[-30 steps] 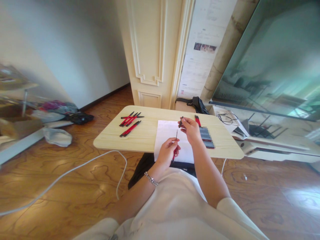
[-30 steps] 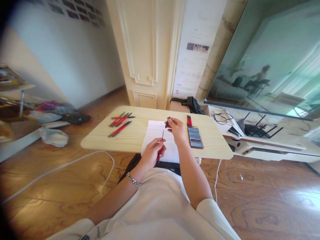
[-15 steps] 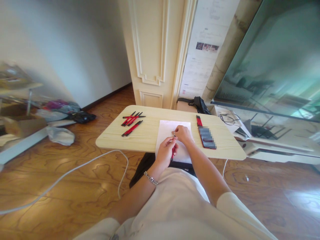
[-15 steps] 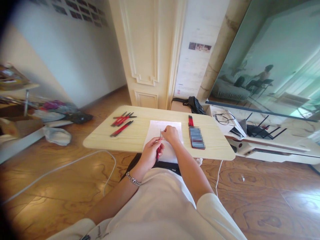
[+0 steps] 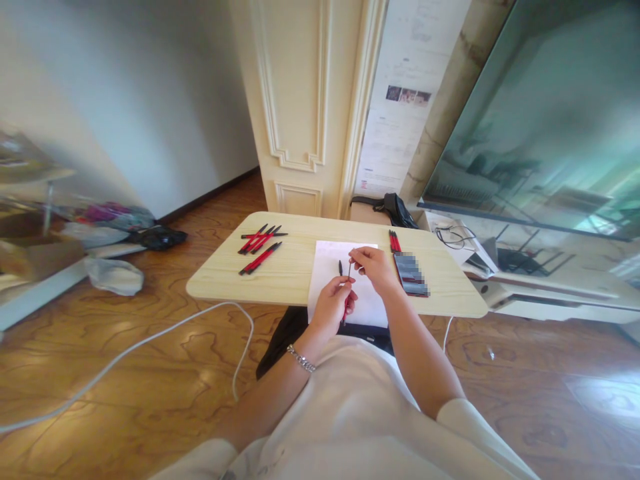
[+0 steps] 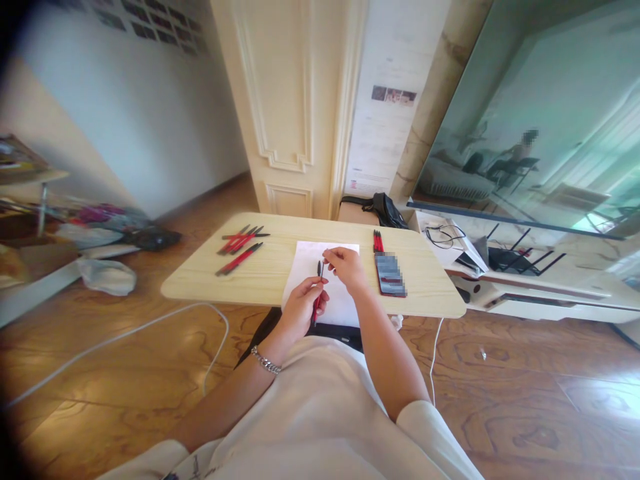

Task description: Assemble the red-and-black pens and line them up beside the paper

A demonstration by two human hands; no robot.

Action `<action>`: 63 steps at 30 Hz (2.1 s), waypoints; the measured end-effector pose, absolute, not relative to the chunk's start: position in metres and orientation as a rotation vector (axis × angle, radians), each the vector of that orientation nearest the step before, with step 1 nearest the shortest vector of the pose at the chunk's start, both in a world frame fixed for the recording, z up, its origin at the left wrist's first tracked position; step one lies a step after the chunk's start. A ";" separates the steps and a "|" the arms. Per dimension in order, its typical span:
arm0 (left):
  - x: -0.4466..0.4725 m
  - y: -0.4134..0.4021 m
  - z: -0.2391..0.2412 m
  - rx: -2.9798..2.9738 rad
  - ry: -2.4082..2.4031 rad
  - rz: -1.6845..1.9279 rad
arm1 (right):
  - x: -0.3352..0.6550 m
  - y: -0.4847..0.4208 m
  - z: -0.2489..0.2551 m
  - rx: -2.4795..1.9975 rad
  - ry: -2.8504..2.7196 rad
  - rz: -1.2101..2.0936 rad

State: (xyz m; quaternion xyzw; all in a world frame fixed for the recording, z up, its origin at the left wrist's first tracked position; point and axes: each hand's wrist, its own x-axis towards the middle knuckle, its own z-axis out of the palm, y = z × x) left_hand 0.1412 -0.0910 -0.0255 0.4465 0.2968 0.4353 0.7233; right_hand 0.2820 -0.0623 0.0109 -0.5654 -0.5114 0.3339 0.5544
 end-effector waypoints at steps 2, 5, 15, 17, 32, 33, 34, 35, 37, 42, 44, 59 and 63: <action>0.139 -0.090 -0.027 0.997 0.673 0.954 | 0.289 -0.050 0.010 -1.402 -1.159 0.774; 0.137 -0.089 -0.029 0.993 0.678 0.963 | 0.300 -0.037 0.001 -1.708 -1.296 0.663; 0.137 -0.089 -0.024 0.957 0.678 0.950 | 0.285 -0.034 -0.013 -2.219 -1.639 0.166; 0.137 -0.089 -0.024 0.955 0.676 0.950 | 0.285 -0.035 -0.010 -2.195 -1.631 0.188; 0.143 -0.093 -0.026 1.036 0.632 0.921 | 0.299 -0.073 0.012 -1.326 -1.178 0.865; 0.142 -0.093 -0.026 1.033 0.633 0.920 | 0.304 -0.066 0.013 -1.339 -1.144 0.842; 0.141 -0.093 -0.025 1.030 0.637 0.920 | 0.310 -0.060 0.013 -1.375 -1.128 0.809; 0.140 -0.093 -0.024 1.028 0.641 0.918 | 0.315 -0.053 0.011 -1.439 -1.133 0.766; 0.138 -0.093 -0.023 1.022 0.655 0.910 | 0.323 -0.044 0.006 -1.629 -1.222 0.657; 0.137 -0.092 -0.020 0.968 0.683 0.880 | 0.321 -0.039 -0.008 -2.054 -1.496 0.344; 0.137 -0.092 -0.019 0.944 0.688 0.878 | 0.315 -0.040 -0.011 -2.136 -1.525 0.250; 0.136 -0.086 -0.010 0.842 0.682 0.953 | 0.292 -0.088 -0.004 -1.583 -1.350 0.566; 0.139 -0.089 -0.012 0.872 0.645 0.931 | 0.280 -0.100 -0.012 -1.385 -1.117 0.845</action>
